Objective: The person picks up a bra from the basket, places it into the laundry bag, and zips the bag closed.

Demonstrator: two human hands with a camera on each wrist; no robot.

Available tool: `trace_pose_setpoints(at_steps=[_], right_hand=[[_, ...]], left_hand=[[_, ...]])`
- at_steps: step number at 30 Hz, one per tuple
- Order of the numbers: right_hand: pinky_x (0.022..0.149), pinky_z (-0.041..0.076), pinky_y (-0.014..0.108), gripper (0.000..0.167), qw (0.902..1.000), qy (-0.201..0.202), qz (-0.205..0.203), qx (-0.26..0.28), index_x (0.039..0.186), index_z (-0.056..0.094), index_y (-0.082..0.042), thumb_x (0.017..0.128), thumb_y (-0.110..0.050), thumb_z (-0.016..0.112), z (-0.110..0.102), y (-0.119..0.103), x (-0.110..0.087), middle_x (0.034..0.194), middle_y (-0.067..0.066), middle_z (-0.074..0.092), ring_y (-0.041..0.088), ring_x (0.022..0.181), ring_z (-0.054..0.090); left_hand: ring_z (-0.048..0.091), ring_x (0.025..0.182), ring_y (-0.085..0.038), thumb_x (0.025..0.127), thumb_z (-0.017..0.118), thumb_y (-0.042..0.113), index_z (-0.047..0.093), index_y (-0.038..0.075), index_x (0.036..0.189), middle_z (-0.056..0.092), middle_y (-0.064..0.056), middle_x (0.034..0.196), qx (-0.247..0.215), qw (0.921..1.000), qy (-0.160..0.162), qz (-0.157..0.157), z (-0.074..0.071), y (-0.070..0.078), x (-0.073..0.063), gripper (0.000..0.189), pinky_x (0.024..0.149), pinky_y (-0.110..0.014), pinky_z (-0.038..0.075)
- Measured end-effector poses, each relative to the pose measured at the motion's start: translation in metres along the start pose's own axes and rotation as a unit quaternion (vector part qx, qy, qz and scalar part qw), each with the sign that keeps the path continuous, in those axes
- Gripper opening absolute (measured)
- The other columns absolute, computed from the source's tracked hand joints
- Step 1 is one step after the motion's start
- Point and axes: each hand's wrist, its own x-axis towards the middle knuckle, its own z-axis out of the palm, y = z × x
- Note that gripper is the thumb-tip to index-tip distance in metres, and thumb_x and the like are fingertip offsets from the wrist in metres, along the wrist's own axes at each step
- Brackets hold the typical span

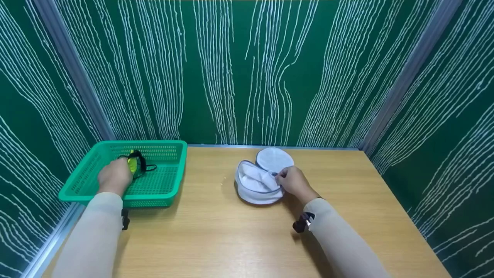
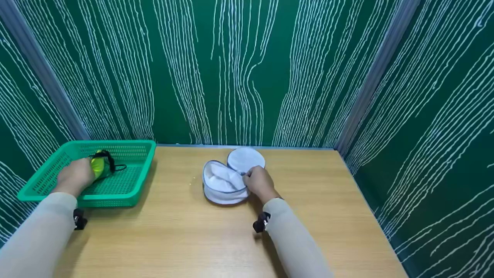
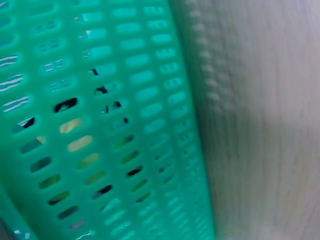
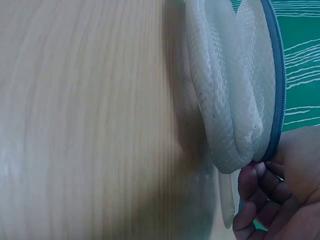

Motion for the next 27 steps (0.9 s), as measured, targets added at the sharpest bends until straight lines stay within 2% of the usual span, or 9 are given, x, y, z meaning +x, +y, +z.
trace_pose_setpoints(at_steps=[2,5,9,13,17,22,27], right_hand=[[0.069,0.055,0.027,0.015,1.0,0.0,0.003,0.003,0.106,0.083,-0.008,0.111,-0.019,0.072,0.001,-0.001,0.0,0.1,0.007,0.074,0.021,0.087,0.069],[0.072,0.056,0.028,0.015,1.0,-0.003,0.007,0.004,0.109,0.083,-0.008,0.111,-0.018,0.072,0.002,-0.002,0.0,0.105,0.008,0.075,0.022,0.092,0.07],[0.075,0.057,0.029,0.014,0.9999,-0.001,0.003,0.012,0.11,0.084,-0.009,0.112,-0.017,0.073,0.004,-0.004,0.0,0.107,0.009,0.075,0.024,0.096,0.07],[0.073,0.056,0.028,0.013,0.9996,0.01,-0.024,0.005,0.106,0.085,-0.008,0.11,-0.016,0.075,0.008,-0.006,-0.001,0.103,0.008,0.077,0.022,0.093,0.069],[0.07,0.054,0.027,0.013,0.9991,0.011,-0.04,-0.004,0.105,0.085,-0.008,0.11,-0.016,0.076,0.011,-0.009,-0.001,0.101,0.007,0.077,0.021,0.09,0.068],[0.071,0.055,0.028,0.012,0.9996,0.009,-0.028,-0.003,0.106,0.085,-0.009,0.11,-0.016,0.075,0.013,-0.012,-0.001,0.103,0.007,0.076,0.022,0.092,0.068],[0.075,0.058,0.029,0.012,0.9998,-0.004,-0.022,0.001,0.108,0.086,-0.011,0.111,-0.016,0.075,0.015,-0.015,-0.003,0.107,0.008,0.078,0.023,0.096,0.07]], left_hand=[[0.064,0.093,-0.042,0.107,0.055,0.001,0.064,-0.009,0.133,0.07,-0.032,0.111,-0.01,0.9999,0.012,0.003,-0.005,0.005,-0.001,0.029,0.077,-0.058,0.055],[0.065,0.1,-0.046,0.107,0.058,0.001,0.059,-0.008,0.145,0.069,-0.034,0.119,-0.021,0.9995,0.025,0.004,-0.014,0.015,-0.003,0.04,0.082,-0.063,0.055],[0.067,0.106,-0.05,0.108,0.059,0.004,0.057,-0.005,0.152,0.07,-0.036,0.125,-0.034,0.9984,0.043,0.011,-0.029,0.034,-0.009,0.045,0.086,-0.067,0.057],[0.069,0.111,-0.055,0.112,0.053,0.005,0.051,-0.003,0.162,0.07,-0.037,0.132,-0.062,0.9955,0.066,0.029,-0.046,0.057,-0.016,0.052,0.088,-0.07,0.057],[0.069,0.114,-0.053,0.116,0.046,0.009,0.051,-0.001,0.163,0.07,-0.035,0.139,-0.103,0.9897,0.087,0.049,-0.059,0.081,-0.023,0.048,0.095,-0.071,0.057],[0.069,0.119,-0.049,0.12,0.046,0.017,0.051,0.004,0.167,0.068,-0.031,0.149,-0.149,0.9825,0.092,0.063,-0.063,0.114,-0.03,0.049,0.104,-0.07,0.056],[0.067,0.132,-0.047,0.12,0.048,0.02,0.046,0.009,0.171,0.063,-0.026,0.161,-0.199,0.9743,0.076,0.073,-0.053,0.147,-0.034,0.052,0.112,-0.069,0.056]])
